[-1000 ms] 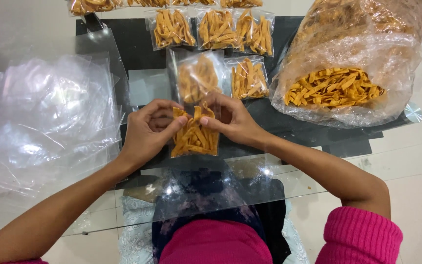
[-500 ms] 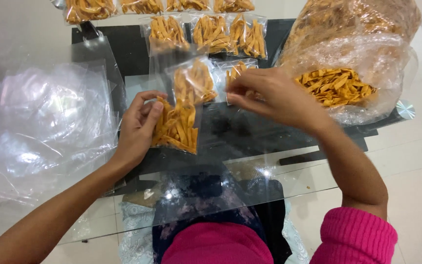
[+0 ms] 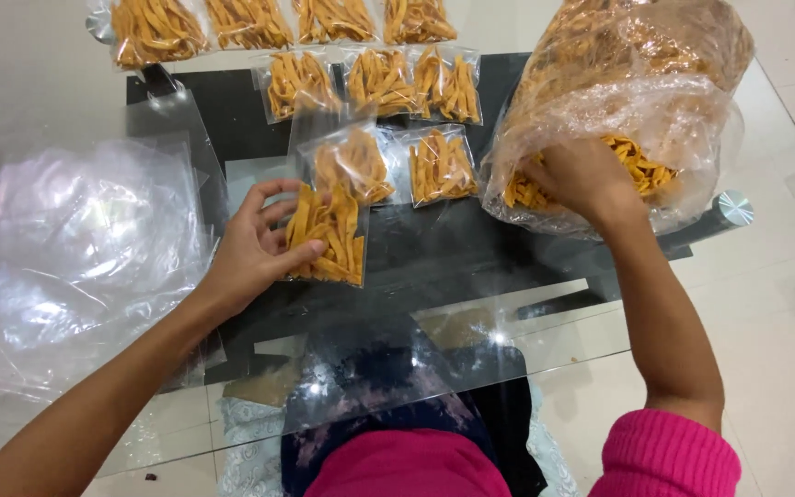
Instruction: Manually filling small plastic bags with snacks from a large bulk container at a table.
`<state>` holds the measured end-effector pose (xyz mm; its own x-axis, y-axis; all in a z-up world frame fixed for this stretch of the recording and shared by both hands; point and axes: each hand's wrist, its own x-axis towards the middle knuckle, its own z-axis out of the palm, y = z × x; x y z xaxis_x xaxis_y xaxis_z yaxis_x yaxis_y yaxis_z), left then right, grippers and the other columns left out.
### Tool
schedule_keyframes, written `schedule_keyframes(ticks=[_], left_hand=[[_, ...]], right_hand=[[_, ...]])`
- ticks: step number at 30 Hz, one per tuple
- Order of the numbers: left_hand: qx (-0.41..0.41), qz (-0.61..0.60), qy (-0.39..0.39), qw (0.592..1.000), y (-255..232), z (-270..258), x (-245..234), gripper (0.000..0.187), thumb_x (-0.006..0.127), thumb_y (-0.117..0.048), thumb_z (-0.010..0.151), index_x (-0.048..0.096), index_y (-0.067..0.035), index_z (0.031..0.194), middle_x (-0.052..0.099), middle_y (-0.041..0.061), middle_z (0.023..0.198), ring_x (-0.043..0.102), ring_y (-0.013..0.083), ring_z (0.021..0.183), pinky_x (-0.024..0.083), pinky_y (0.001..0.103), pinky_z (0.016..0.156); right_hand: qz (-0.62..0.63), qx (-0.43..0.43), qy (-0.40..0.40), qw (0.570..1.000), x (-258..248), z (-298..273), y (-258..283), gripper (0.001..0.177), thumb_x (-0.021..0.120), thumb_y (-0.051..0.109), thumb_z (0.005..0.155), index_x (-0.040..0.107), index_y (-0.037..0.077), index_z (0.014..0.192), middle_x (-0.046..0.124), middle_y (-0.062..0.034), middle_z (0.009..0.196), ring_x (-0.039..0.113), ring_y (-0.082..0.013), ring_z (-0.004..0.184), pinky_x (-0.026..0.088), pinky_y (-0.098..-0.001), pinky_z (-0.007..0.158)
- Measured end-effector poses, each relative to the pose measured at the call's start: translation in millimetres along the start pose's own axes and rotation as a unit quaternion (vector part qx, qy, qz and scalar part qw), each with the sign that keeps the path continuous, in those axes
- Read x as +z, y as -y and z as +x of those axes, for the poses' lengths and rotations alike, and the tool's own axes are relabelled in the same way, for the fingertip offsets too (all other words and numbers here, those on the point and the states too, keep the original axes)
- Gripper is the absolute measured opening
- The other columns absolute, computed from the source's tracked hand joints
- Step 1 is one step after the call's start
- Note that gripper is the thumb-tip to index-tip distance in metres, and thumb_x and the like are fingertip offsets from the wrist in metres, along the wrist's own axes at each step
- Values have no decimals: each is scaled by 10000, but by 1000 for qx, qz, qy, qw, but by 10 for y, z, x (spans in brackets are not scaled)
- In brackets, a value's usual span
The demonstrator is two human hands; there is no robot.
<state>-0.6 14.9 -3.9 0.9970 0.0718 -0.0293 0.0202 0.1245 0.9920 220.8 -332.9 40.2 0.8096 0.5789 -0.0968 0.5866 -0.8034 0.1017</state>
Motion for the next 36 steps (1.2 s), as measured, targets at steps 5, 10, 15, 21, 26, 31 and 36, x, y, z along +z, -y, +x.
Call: schedule_keyframes(ticks=[5,10,15,21,26,31,36], left_hand=[[39,14,-30,999,-8,25,27,596,794,-50,852,503,-51,1373,626,150,1210,679,232,1077,621,367,888],[59,-17,-53,997,-68,5,79,592,778,-60,877,527,-65,1413,690,119,1086,688,161,963,625,293,834],[22,-90,-58,994,61,53,-14,446,772,-87,892,547,-35,1273,686,152,1093,746,214,879,663,308,740],[60,-36,2,998,48,43,-35,365,786,-153,859,616,-123,1181,731,166,1208,710,281,1180,672,370,781],[51,-11,16,999,6,20,-33,373,788,-172,852,626,-150,1187,709,158,1265,695,297,1246,696,384,812],[64,6,33,997,16,15,-36,380,787,-163,858,624,-134,1200,718,149,1213,738,281,1141,699,354,768],[66,50,51,995,-1,12,-42,420,795,-191,848,628,-136,1229,761,149,1180,759,266,1133,692,351,790]], right_hand=[[-11,8,-34,999,129,65,-92,473,572,422,1024,757,-3,930,750,-265,859,733,-477,868,558,-583,789],[21,38,-65,997,-2,-24,-154,397,578,390,1064,767,42,1039,766,-224,913,732,-480,862,559,-586,763],[45,-41,-149,987,-128,-299,-157,249,587,183,1090,736,-15,1068,728,-279,893,703,-488,881,532,-608,752],[0,-122,-188,975,-704,-783,113,290,723,178,1029,771,-61,1186,763,-144,1024,712,-247,758,598,-368,637],[-19,-141,-315,938,-891,-1077,190,231,840,30,1129,829,-93,1325,761,-174,1037,685,-231,818,543,-330,653],[17,-233,-368,900,-994,-801,521,201,858,5,1128,819,-98,1296,731,-186,1010,639,-233,798,519,-339,666],[138,-374,-263,879,-1005,-400,870,161,788,47,1003,778,-69,1115,665,-163,968,631,-232,761,535,-310,600]])
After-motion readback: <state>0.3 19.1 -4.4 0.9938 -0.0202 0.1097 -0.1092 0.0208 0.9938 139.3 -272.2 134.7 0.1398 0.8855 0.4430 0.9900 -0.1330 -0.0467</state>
